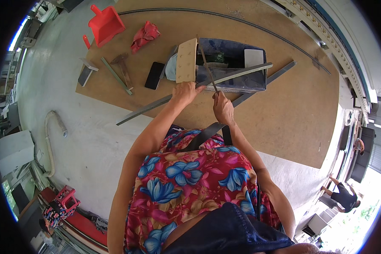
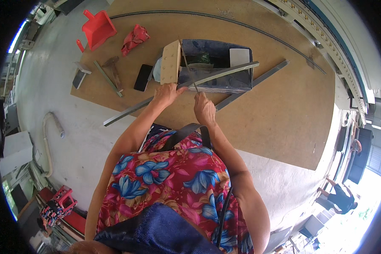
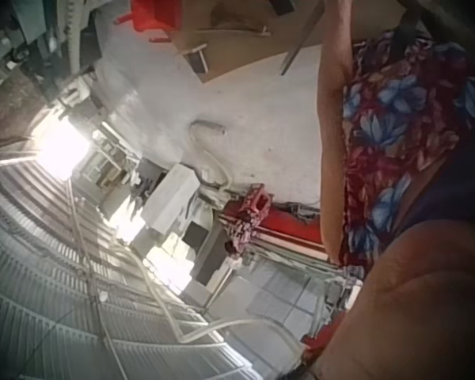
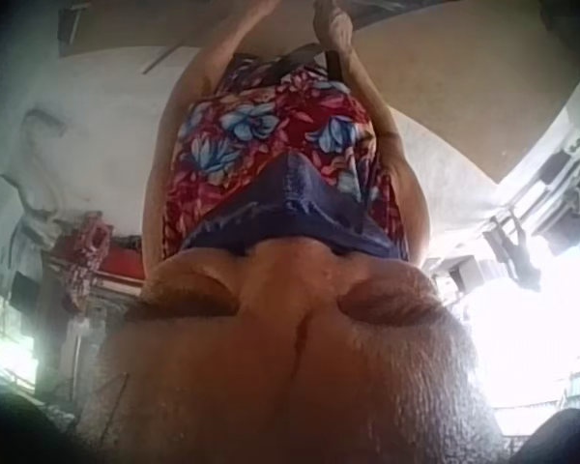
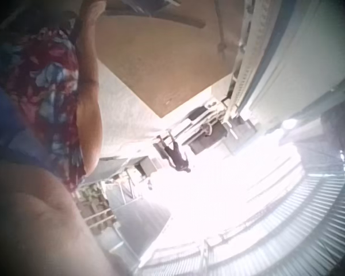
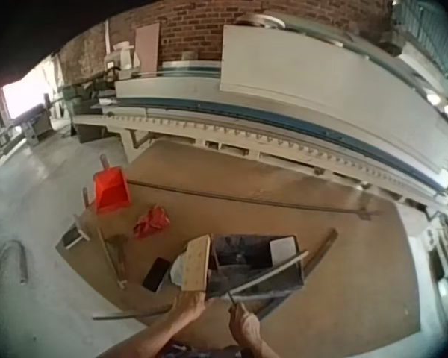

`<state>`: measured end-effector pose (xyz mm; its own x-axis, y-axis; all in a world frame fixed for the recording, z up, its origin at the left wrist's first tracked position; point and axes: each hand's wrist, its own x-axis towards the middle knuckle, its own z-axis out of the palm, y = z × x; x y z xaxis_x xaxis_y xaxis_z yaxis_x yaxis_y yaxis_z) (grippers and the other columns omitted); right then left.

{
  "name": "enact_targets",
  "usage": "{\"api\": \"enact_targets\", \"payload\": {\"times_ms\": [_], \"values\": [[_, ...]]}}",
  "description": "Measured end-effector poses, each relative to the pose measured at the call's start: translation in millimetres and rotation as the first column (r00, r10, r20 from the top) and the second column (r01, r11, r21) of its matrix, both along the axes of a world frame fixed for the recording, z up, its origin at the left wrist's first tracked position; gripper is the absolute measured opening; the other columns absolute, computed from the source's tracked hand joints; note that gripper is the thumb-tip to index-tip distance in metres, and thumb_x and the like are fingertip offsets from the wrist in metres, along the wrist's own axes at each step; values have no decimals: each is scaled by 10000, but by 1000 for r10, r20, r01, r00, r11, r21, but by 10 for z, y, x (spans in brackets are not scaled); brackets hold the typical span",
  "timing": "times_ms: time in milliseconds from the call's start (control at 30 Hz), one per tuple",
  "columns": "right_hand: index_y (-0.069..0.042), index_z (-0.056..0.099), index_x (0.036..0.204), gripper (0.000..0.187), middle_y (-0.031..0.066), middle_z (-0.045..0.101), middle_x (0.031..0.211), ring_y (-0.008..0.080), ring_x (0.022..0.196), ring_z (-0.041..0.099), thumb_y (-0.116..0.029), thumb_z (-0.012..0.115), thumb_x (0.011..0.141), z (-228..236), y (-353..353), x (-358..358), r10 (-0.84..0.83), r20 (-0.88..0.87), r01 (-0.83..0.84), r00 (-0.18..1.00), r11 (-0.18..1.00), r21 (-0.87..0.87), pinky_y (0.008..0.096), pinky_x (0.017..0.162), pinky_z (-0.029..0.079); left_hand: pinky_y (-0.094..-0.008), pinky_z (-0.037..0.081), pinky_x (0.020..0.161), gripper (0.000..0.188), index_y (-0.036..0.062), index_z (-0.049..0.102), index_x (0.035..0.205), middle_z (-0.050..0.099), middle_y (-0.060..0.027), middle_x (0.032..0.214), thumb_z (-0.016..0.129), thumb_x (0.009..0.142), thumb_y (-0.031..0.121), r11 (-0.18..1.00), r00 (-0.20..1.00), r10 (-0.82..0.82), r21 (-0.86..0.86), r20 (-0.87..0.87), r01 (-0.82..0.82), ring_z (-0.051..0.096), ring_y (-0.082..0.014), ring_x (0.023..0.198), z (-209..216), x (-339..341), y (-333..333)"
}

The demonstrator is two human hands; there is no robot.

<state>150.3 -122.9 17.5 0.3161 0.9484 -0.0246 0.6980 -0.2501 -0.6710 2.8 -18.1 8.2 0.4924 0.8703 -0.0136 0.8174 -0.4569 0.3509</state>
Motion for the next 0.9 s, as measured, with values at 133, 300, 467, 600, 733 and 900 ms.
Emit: {"api": "enact_targets", "payload": {"times_ms": [133,300,467,600,733,900], "values": [[-24,530,898,212,279,593,707,469,703,581,-216,442,919,-34,92,-27,9,17,-8,1000,998,-56,536,622,445,-409,527,527,601,18,667,711,628,-177,618,533,818,594,998,999,-4,-60,-40,2,658,-318,618,-6,-10,21],[-18,521,918,208,290,592,734,473,711,578,-212,446,912,-87,246,-39,-5,38,5,999,1000,8,541,627,443,-408,527,529,610,11,669,720,631,-175,619,523,823,594,998,997,-16,-63,-71,12,660,-324,625,80,22,47],[-4,529,906,189,281,592,738,465,732,581,-179,457,891,-76,-183,20,24,-3,-24,1000,993,-115,527,643,453,-423,531,582,629,5,666,733,636,-191,646,503,828,605,992,999,-10,-127,-37,5,662,-340,667,75,-18,61],[-8,525,912,181,287,595,750,469,745,583,-176,461,887,-110,170,21,58,57,-56,997,998,-31,529,654,454,-436,530,636,642,0,665,763,646,-207,702,503,820,619,978,998,1,-209,-55,-13,662,-352,728,134,8,69],[-1,531,895,185,279,604,767,460,753,589,-173,462,886,-37,38,-25,22,48,-18,999,997,-81,526,659,456,-439,529,618,645,2,666,742,644,-203,688,510,814,623,989,1000,-2,-148,-29,-2,662,-353,715,41,-29,84],[5,541,880,180,271,609,775,448,754,596,-155,459,881,7,-110,13,-5,47,15,999,972,-233,517,657,462,-440,527,612,638,-1,664,733,645,-201,692,517,816,614,981,996,-23,-195,-84,6,663,-351,726,129,13,70]]}}
